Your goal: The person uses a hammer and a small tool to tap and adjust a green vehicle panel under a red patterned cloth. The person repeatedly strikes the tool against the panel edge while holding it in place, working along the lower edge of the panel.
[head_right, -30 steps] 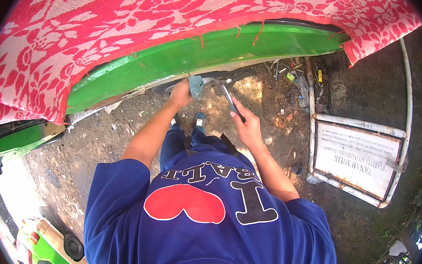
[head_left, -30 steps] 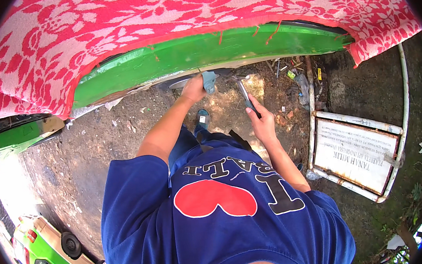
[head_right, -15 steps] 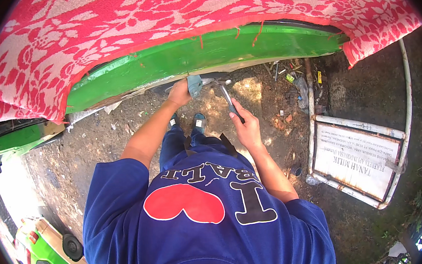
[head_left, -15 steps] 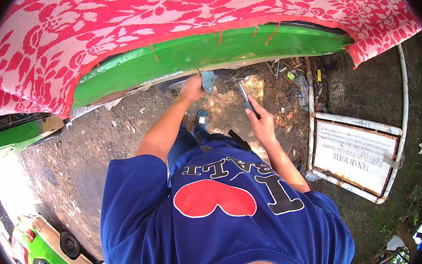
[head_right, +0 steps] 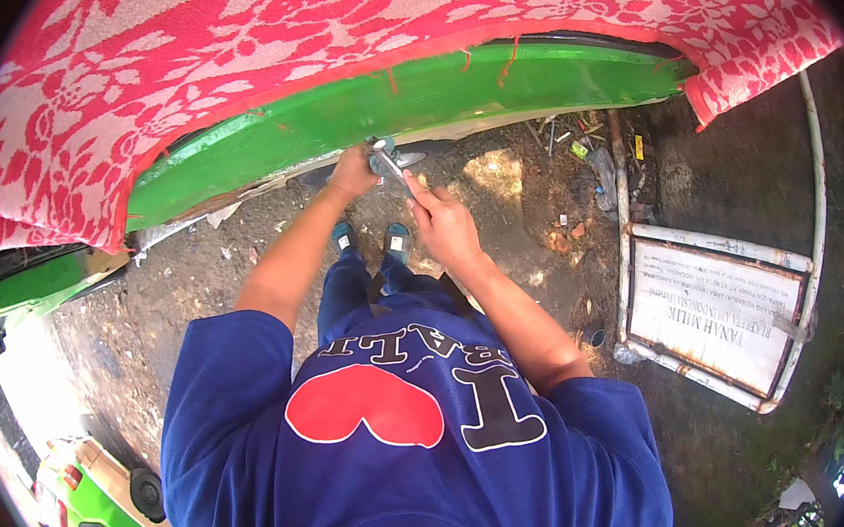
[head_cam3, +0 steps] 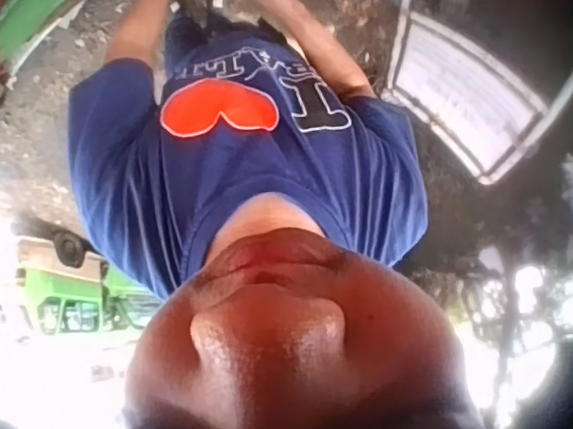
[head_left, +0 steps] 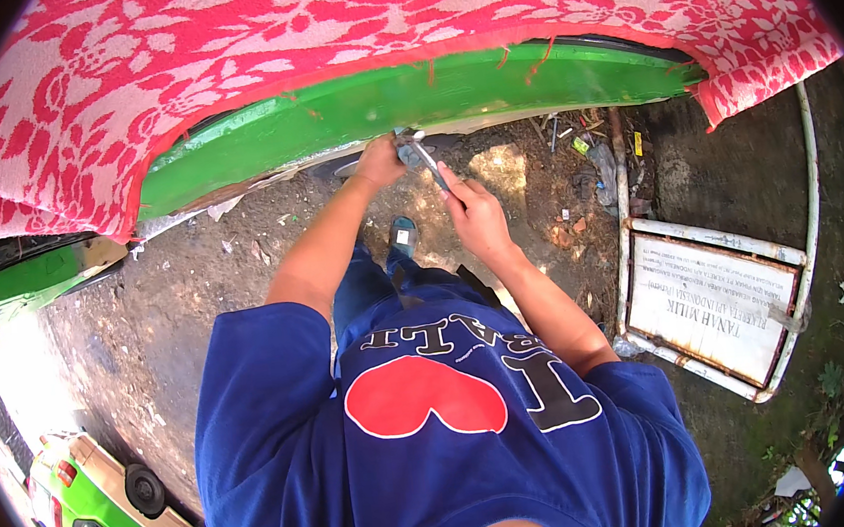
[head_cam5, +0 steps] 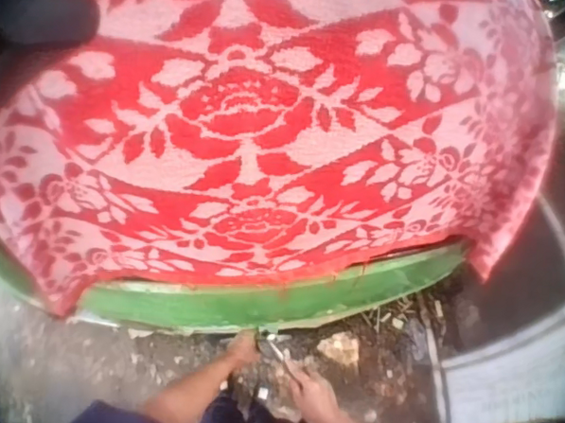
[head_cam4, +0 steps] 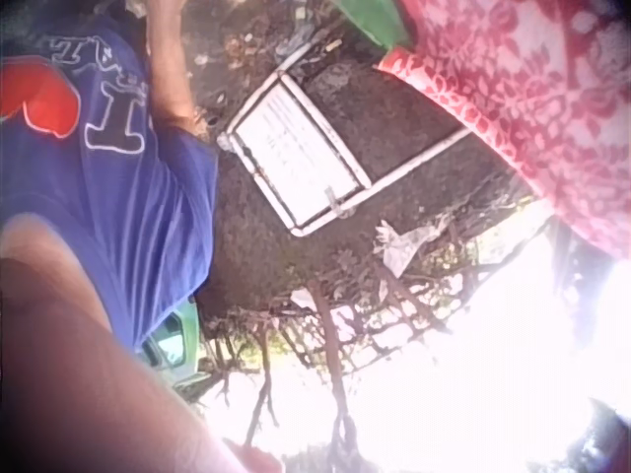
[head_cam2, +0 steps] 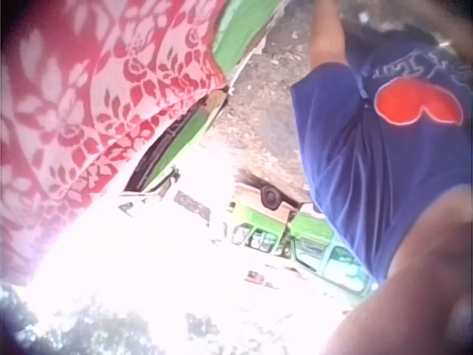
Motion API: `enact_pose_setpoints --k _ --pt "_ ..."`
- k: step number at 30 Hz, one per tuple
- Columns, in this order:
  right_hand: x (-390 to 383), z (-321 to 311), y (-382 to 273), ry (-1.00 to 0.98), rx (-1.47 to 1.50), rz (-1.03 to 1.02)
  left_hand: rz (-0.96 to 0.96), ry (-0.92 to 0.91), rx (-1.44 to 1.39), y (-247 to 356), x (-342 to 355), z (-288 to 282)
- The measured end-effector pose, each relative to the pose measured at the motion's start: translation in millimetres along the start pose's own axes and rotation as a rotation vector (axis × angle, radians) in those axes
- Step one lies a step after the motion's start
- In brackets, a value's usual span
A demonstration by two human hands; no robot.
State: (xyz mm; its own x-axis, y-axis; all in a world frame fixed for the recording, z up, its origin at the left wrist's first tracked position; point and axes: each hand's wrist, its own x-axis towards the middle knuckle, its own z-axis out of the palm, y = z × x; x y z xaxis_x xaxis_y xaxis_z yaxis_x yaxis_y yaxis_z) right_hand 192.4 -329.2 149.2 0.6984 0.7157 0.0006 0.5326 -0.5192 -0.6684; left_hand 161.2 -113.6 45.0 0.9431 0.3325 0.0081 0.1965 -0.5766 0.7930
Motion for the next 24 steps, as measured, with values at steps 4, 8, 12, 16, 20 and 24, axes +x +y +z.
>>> enact_pose_setpoints --k 4,8,12,16,20,24 --pt "-7 -18 -17 0.187 0.269 -0.027 -0.096 0.059 -0.251 -25 12 -6" --pt "5 -3 1 -0.006 -0.034 -0.015 -0.105 0.067 -0.05 -31 7 2" --pt "-21 -16 3 0.095 0.163 0.045 -0.133 0.078 -0.035 -57 -14 0" --pt "-35 -29 10 0.126 0.211 0.087 -0.016 -0.051 0.034 -32 -43 1" --pt "-32 -34 20 0.075 0.228 0.157 0.041 -0.08 0.076 -23 -43 10" --pt "-34 -34 18 0.123 0.272 0.13 0.062 -0.05 0.051 -26 -40 14"
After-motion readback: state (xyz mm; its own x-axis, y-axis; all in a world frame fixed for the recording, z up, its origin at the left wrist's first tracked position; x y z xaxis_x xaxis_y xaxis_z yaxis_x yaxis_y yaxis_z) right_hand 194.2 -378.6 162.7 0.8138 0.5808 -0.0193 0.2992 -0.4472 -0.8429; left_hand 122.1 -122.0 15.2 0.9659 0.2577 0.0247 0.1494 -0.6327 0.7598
